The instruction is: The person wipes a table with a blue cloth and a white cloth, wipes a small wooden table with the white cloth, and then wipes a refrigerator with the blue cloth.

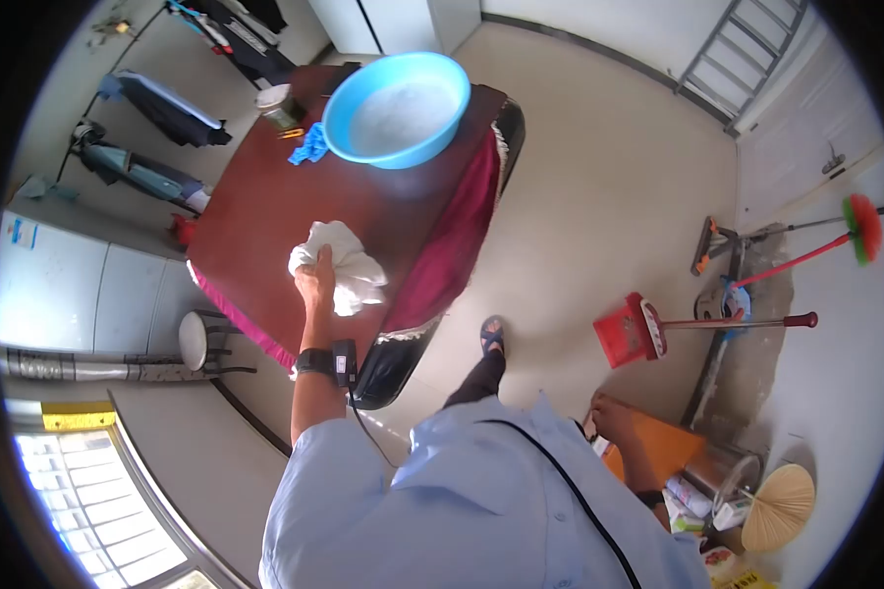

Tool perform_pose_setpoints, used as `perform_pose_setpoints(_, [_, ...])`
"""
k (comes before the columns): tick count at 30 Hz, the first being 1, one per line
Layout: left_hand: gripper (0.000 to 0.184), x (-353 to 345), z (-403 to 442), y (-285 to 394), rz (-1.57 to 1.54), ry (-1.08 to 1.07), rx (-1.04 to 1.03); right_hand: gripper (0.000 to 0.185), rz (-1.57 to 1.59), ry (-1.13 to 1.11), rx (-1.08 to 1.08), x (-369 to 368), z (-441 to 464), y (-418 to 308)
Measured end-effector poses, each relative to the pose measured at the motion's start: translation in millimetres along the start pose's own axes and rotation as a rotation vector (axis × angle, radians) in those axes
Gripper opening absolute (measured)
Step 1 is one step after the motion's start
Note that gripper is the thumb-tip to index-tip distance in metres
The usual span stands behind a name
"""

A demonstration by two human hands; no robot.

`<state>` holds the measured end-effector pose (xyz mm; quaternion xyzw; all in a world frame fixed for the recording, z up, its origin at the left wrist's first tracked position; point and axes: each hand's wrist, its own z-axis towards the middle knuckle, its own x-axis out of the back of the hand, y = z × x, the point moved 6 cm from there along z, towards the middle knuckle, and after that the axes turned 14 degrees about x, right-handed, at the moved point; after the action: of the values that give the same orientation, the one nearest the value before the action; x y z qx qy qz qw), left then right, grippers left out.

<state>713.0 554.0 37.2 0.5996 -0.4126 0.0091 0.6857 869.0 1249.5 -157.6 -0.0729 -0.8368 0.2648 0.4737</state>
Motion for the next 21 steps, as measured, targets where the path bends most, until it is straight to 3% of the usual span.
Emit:
perform_pose_setpoints(3, [0.054,-35.7,22.3,-20.2,0.420,-0.071,-0.160,0.030,-0.098,-0.275,0.163,11.4,4.4,-15.7])
perform_pose_setpoints(4, [0.059,-49.0,24.4,-16.8,0.485,-0.049,-0.210,0.030,0.061,-0.237,-0.095,16.0,5.8,-8.1])
perform_pose_setpoints(5, [0.065,-64.4,28.0,-30.2,0.523,-0.084,-0.218,0.030,0.128,-0.213,-0.170,27.2,9.4,-13.3])
perform_pose_setpoints(7, [0.073,-84.4,6.5,-19.4,0.684,-0.155,-0.122,0.031,0.259,-0.167,-0.312,52.7,24.3,-18.2])
perform_pose_setpoints(8, [0.077,-94.4,-1.5,-12.5,0.760,-0.181,-0.080,0.032,0.225,-0.172,-0.221,51.7,33.0,-6.9])
perform_pose_setpoints(11, [0.087,-104.1,-18.9,11.6,0.861,-0.245,0.118,0.026,0.213,-0.086,-0.252,58.7,67.7,21.4])
perform_pose_setpoints(14, [0.089,-108.2,-16.0,11.6,0.915,-0.249,0.268,0.023,0.393,-0.183,-0.447,108.8,109.0,5.2])
perform_pose_setpoints(17, [0.087,-111.9,-8.6,-9.7,0.903,-0.121,0.123,0.023,0.067,-0.284,-0.111,116.3,170.6,47.5])
perform_pose_setpoints(21, [0.086,-117.4,-9.2,11.7,0.871,-0.099,0.146,0.021,0.223,-0.178,-0.173,148.7,255.8,98.0])
